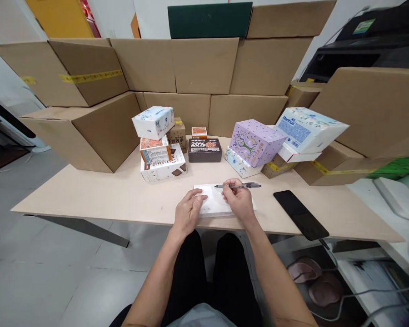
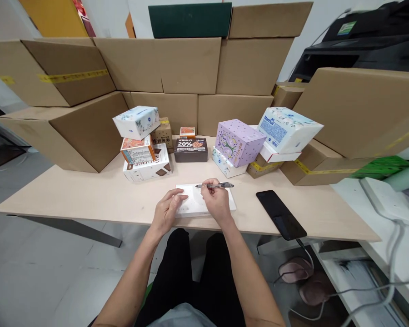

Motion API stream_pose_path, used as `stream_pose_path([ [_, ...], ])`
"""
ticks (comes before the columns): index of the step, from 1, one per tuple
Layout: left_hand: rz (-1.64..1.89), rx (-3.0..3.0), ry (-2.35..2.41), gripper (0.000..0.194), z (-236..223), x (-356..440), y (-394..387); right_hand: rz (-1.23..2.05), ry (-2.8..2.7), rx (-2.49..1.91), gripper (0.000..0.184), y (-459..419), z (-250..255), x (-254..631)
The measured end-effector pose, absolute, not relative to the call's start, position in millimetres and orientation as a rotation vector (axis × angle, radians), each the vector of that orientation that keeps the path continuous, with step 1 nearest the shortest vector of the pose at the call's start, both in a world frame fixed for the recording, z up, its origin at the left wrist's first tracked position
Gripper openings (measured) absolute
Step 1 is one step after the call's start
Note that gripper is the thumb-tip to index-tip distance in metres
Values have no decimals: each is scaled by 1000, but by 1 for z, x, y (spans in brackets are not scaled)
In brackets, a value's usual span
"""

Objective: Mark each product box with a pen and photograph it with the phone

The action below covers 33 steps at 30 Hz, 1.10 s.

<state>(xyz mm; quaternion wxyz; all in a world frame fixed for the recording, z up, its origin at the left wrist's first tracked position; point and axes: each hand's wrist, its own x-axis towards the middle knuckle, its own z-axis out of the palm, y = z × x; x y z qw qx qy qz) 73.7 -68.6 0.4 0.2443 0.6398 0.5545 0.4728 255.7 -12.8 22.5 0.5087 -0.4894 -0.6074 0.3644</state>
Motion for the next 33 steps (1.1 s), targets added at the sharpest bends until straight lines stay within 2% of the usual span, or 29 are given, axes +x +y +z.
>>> stream_pose_path([
  [8, 1255, 1753, 1538, 51, 0, 75, -67, 770, -1600, -1271, 24, -18, 30, 252],
  [21, 1247, 1785, 1544, 50, -2, 74, -67, 777, -1632, -1278, 23, -17, 31, 253],
  [27, 1189, 1955, 1588, 33, 0, 76, -69, 814, -1471, -1203, 24, -19, 25, 252],
  [33, 1110, 2150, 1678, 43, -5, 79, -69, 739, -1199, -1189, 35, -16, 27, 289],
])
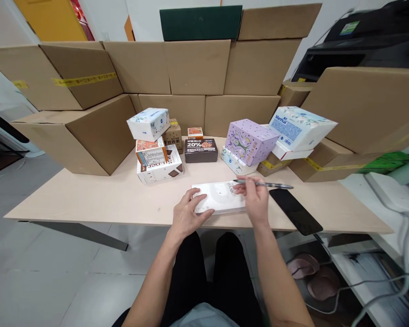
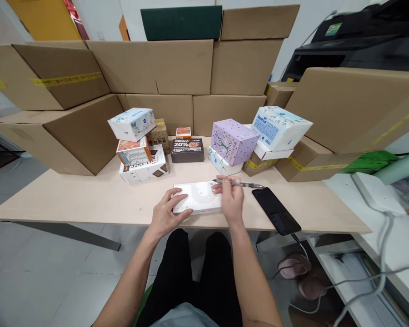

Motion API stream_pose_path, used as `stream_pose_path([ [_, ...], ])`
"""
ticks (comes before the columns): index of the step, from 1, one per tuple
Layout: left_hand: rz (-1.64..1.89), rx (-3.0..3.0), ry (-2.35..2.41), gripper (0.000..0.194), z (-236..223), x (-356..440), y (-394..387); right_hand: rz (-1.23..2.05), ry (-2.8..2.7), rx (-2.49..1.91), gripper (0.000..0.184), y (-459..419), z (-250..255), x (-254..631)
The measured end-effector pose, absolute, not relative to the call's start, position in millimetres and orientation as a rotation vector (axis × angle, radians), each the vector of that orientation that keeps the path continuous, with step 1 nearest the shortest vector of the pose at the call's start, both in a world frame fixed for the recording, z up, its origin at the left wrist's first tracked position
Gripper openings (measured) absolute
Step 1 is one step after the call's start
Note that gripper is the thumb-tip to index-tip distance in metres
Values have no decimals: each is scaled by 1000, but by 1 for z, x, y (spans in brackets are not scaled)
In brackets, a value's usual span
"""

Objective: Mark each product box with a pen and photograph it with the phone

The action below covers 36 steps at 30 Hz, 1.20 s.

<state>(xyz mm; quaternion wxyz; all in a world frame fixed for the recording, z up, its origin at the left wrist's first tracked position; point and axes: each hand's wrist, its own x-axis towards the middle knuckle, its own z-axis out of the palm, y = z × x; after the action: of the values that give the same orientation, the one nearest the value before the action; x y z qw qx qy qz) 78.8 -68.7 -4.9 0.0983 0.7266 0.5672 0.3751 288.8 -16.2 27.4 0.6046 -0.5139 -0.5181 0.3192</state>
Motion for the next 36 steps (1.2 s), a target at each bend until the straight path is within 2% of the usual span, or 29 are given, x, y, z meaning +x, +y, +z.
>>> stream_pose_path([
  [4, 1155, 2124, 1664, 39, -5, 78, -68, 607, -1273, -1470, 39, -8, 23, 339],
  [7, 1182, 2079, 1680, 35, -4, 78, -69, 610, -1452, -1630, 33, 0, 16, 362],
  [10, 1210, 2050, 1702, 32, -3, 79, -68, 560, -1614, -1794, 29, 8, 12, 364],
  [16, 1254, 2011, 1714, 30, -5, 79, -67, 392, -1719, -2098, 34, 15, 18, 349],
  [24, 1274, 1969, 1707, 30, -3, 78, -67, 207, -1722, -2177, 36, -13, 26, 359],
  [26, 1287, 1959, 1695, 30, -3, 78, -67, 84, -1674, -2198, 44, -32, 27, 378],
  [28, 1306, 1943, 1685, 29, -3, 79, -68, -45, -1636, -2267, 62, -50, 25, 403],
  [31, 1363, 1921, 1670, 27, -4, 80, -67, 32, -1649, -2433, 88, -70, 14, 439],
  [33, 1439, 1918, 1651, 25, -5, 81, -66, 157, -1698, -2456, 89, -76, 7, 455],
  [36, 1586, 1907, 1644, 24, -8, 79, -66, 152, -1740, -2419, 79, -79, 3, 461],
])
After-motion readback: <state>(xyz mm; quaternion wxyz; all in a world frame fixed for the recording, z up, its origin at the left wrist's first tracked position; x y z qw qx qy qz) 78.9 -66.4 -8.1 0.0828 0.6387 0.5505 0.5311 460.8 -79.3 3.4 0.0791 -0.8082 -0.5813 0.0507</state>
